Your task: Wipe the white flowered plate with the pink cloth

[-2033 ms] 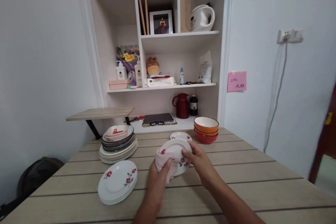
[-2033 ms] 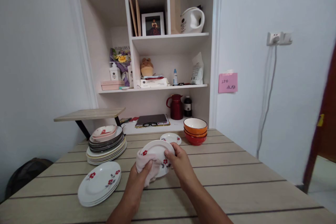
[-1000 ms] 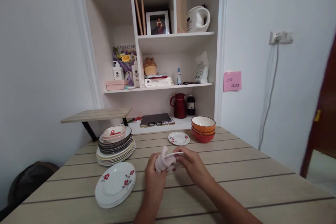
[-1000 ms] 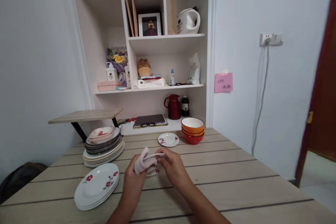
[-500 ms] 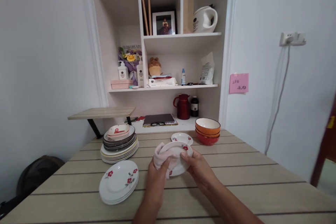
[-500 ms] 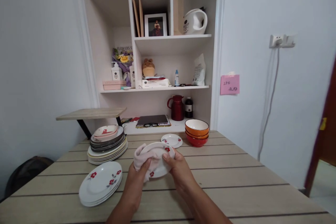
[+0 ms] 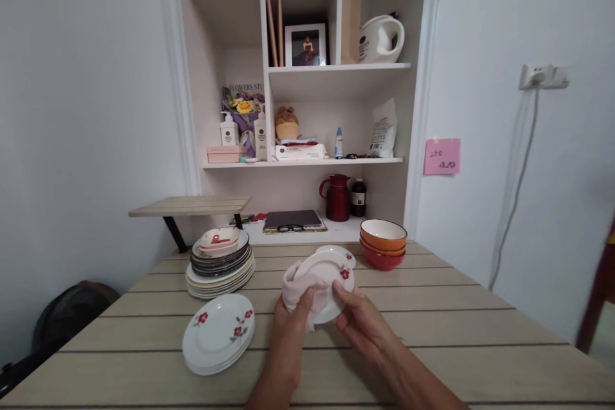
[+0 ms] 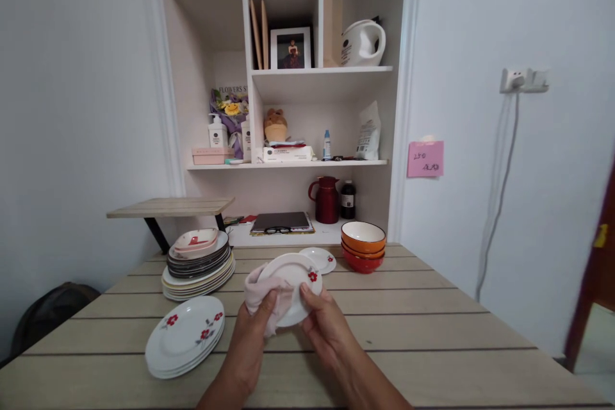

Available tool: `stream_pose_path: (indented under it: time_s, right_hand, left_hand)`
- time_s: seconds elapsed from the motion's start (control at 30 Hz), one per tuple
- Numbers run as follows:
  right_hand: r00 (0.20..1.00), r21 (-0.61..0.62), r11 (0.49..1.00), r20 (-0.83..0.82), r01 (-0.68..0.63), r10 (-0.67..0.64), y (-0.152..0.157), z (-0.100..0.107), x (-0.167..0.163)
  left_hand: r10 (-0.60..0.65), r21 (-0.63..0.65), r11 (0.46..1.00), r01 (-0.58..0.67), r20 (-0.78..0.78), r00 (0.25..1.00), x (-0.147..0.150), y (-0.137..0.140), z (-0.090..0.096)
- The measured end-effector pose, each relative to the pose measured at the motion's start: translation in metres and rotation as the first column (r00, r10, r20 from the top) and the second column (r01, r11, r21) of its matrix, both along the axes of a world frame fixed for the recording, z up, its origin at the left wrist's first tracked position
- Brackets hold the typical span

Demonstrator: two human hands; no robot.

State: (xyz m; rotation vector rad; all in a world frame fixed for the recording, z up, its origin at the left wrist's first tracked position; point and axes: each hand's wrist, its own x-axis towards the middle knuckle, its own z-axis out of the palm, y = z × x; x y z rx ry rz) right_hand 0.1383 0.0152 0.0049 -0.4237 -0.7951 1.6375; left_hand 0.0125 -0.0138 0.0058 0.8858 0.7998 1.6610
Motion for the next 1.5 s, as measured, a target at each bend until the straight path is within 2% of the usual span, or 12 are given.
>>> stream_pose_path:
  time_s: [0.17, 0.27, 0.37, 0.43, 0.53, 0.63, 0.7, 0.8, 0.9, 1.0, 1.23, 1.5]
  right_hand:
    - [1.0, 0.018, 1.0, 0.022, -0.009, 0.009, -0.005, 0.004, -0.001]
    - [0.99, 0.052, 0.999, 0.141, -0.01, 0.003, -0.007, 0.009, 0.0]
    - [0.922, 0.173, 0.976, 0.341, 0.131, -0.184, -0.004, 0.01, 0.004]
    - [0.787, 0.377, 0.89, 0.453, 0.256, -0.418, 0.0, 0.01, 0.009]
    - [0.573, 0.638, 0.729, 0.509, 0.249, -0.642, 0.004, 0.011, 0.017]
    - [0.416, 0.808, 0.577, 0.487, 0.119, -0.768, 0.002, 0.015, 0.024]
    - [0.316, 0.85, 0.526, 0.502, -0.009, -0.805, -0.001, 0.018, 0.026]
    - [0.237, 0.837, 0.54, 0.544, -0.09, -0.805, -0.004, 0.019, 0.027]
    - [0.315, 0.797, 0.6, 0.589, -0.074, -0.744, -0.005, 0.019, 0.027]
    - [0.393, 0.752, 0.656, 0.626, -0.074, -0.673, -0.004, 0.018, 0.026]
    - [0.321, 0.749, 0.65, 0.651, -0.125, -0.688, -0.004, 0.023, 0.032]
    - [0.289, 0.791, 0.599, 0.606, -0.121, -0.741, -0.007, 0.029, 0.037]
  left_hand:
    - [0.074, -0.054, 0.995, -0.081, -0.107, 0.991, 0.002, 0.005, -0.012]
    - [0.182, -0.046, 0.98, -0.192, -0.167, 0.969, 0.002, 0.006, -0.015]
    - [0.274, 0.042, 0.961, -0.272, -0.235, 0.933, 0.0, 0.004, -0.011]
    - [0.316, 0.167, 0.947, -0.275, -0.329, 0.89, -0.002, 0.003, -0.008]
    - [0.422, 0.387, 0.891, -0.237, -0.516, 0.745, -0.005, 0.001, -0.005]
    - [0.511, 0.502, 0.842, -0.196, -0.625, 0.591, -0.006, 0.0, -0.006]
    - [0.523, 0.52, 0.835, -0.179, -0.651, 0.55, -0.005, 0.001, -0.007]
    - [0.505, 0.506, 0.841, -0.192, -0.607, 0.613, -0.004, 0.001, -0.006]
    - [0.445, 0.382, 0.88, -0.281, -0.461, 0.768, -0.005, 0.0, -0.002]
    - [0.365, 0.274, 0.922, -0.275, -0.366, 0.856, -0.007, 0.001, 0.001]
    - [0.133, 0.156, 0.986, -0.066, -0.477, 0.869, -0.011, 0.008, -0.006]
    - [0.255, 0.347, 0.934, -0.088, -0.473, 0.843, -0.015, 0.016, -0.02]
